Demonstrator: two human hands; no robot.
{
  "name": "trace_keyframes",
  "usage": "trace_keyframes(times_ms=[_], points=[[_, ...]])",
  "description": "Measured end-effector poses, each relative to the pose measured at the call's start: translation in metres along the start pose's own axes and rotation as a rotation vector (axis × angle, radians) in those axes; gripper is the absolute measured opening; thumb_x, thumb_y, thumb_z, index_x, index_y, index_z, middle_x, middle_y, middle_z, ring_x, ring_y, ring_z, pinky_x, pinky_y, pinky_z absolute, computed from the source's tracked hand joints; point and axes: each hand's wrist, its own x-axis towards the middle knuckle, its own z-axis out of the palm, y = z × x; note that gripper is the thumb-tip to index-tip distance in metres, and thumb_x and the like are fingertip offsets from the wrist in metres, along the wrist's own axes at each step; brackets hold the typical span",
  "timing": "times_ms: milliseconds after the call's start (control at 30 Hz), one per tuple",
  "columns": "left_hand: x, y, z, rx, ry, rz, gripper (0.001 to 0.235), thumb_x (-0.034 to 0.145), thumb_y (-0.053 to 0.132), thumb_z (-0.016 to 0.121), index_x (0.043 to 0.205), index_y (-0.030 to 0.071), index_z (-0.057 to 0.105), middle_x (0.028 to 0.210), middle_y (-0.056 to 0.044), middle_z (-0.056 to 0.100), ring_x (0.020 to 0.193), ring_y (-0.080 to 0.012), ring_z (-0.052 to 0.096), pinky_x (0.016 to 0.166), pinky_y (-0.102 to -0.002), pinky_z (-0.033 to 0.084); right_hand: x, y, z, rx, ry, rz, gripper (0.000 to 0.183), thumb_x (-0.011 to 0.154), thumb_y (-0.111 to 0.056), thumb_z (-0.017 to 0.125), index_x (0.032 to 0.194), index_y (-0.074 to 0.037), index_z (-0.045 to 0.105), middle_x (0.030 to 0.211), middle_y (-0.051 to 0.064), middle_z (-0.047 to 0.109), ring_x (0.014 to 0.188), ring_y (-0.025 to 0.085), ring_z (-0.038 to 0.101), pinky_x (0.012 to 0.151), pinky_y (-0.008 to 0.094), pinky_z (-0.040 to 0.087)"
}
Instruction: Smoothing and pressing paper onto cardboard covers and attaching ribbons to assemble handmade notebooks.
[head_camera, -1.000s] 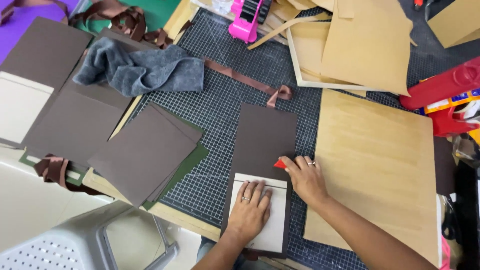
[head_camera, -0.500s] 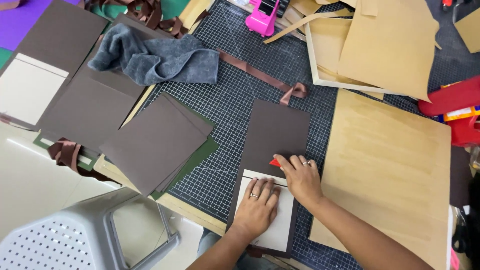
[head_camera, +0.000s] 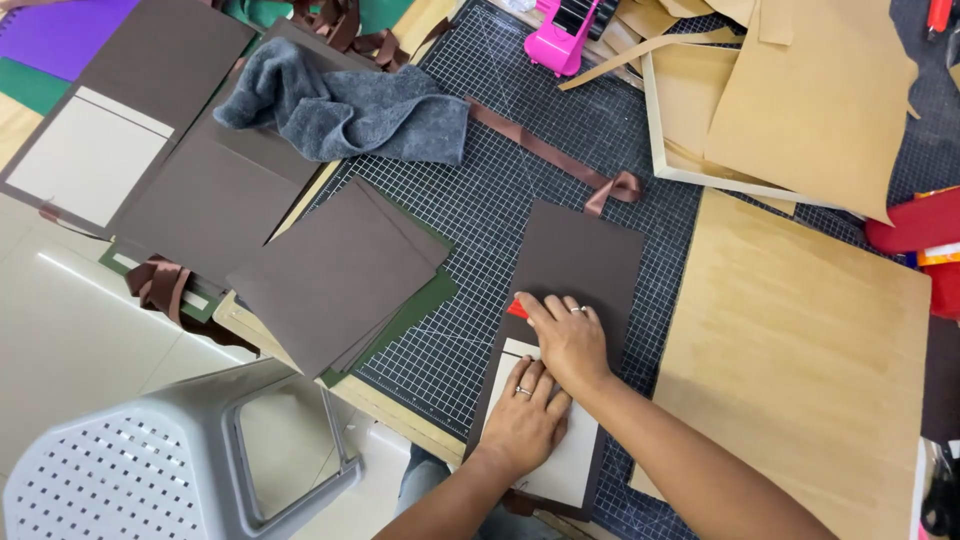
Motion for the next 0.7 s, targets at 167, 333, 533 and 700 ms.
trace_keyframes(times_ms=[167, 333, 533, 700], points=[[0.002, 0.002, -0.002, 0.031, 0.017, 0.016, 0.032, 0.099, 0.025, 0.055, 0.12, 0.002, 0.065, 0.128, -0.024, 0.061, 0.127, -0.0481, 0.051, 0.122, -0.06, 0.028, 0.003, 0.007, -0.007, 0.045, 0.046, -0.007, 0.034, 0.099, -0.023, 0.065, 0.132, -0.029, 0.064, 0.088, 0.0, 0.059, 0.081, 0.025, 0.062, 0.063, 0.045, 0.052], [0.005, 0.005, -0.003, -0.047, 0.044, -0.053, 0.036, 0.101, 0.023, 0.055, 0.128, 0.002, 0.064, 0.142, -0.023, 0.055, 0.13, -0.0433, 0.049, 0.119, -0.057, 0.031, -0.04, 0.076, -0.01, 0.363, -0.147, 0.103, 0.048, 0.105, -0.043, 0.041, 0.148, -0.029, 0.056, 0.089, 0.008, 0.061, 0.081, 0.032, 0.061, 0.062, 0.048, 0.049], [0.065, -0.029, -0.041, -0.165, 0.195, -0.443, 0.022, 0.096, 0.029, 0.068, 0.112, 0.015, 0.071, 0.132, -0.01, 0.059, 0.129, -0.0349, 0.053, 0.104, -0.052, 0.046, -0.085, 0.135, 0.023, 1.07, 0.024, 1.021, 0.03, 0.106, -0.028, 0.065, 0.125, -0.004, 0.066, 0.111, 0.021, 0.066, 0.11, 0.035, 0.059, 0.095, 0.049, 0.047], [0.126, -0.038, -0.062, -0.458, -0.023, -0.906, 0.054, 0.097, 0.031, 0.067, 0.146, 0.014, 0.054, 0.154, -0.024, 0.037, 0.146, -0.0449, 0.034, 0.113, -0.054, 0.039, -0.045, 0.096, -0.018, 1.233, -0.032, 1.206, 0.041, 0.103, -0.036, 0.066, 0.136, -0.01, 0.063, 0.132, 0.021, 0.064, 0.129, 0.035, 0.056, 0.106, 0.052, 0.043]])
